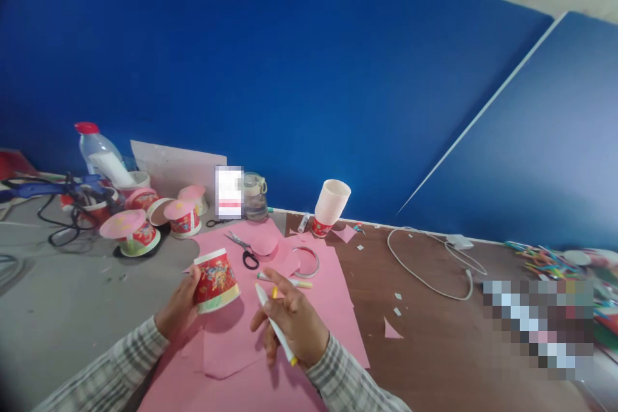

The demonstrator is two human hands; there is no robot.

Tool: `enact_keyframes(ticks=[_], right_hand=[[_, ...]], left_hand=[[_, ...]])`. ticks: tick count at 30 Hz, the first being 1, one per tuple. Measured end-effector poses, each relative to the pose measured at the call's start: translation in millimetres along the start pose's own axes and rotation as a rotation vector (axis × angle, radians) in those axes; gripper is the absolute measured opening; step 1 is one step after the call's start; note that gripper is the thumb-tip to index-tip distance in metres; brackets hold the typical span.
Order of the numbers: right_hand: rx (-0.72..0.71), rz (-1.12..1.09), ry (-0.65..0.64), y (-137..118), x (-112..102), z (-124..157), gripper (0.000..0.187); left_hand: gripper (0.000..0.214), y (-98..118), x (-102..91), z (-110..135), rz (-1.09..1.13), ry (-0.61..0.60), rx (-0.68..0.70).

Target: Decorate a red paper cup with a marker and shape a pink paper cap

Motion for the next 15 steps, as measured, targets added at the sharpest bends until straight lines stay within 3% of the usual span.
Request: enact_keyframes(ticks=[4, 10, 15], right_hand=[[-0.106, -0.095, -0.018, -7.9, 2.7, 3.5, 0.024], [-0.085, -0.234, -0.051, -7.0, 6.1, 0.4, 0.035], [-0.331, -0.13, -0.035, -0.6, 23.6, -3.4, 0.044]], left_hand=[[0.06, 1.5, 6.1, 1.9, 0.13, 0.001, -0.114], [0.048, 9.7, 7.9, 5.8, 0.231, -0.05, -0.197], [0.045, 8.3, 8.6, 4.3, 0.266, -0.048, -0.168]])
Point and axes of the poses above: each hand's wrist, its own z-axis away from the middle knuckle, its own x-axis out of the palm, y = z × x, the point moved 3 cm from there along -z, towards the middle knuckle, and after that the axes turned 3 degrees about x, right-handed, at the moved point
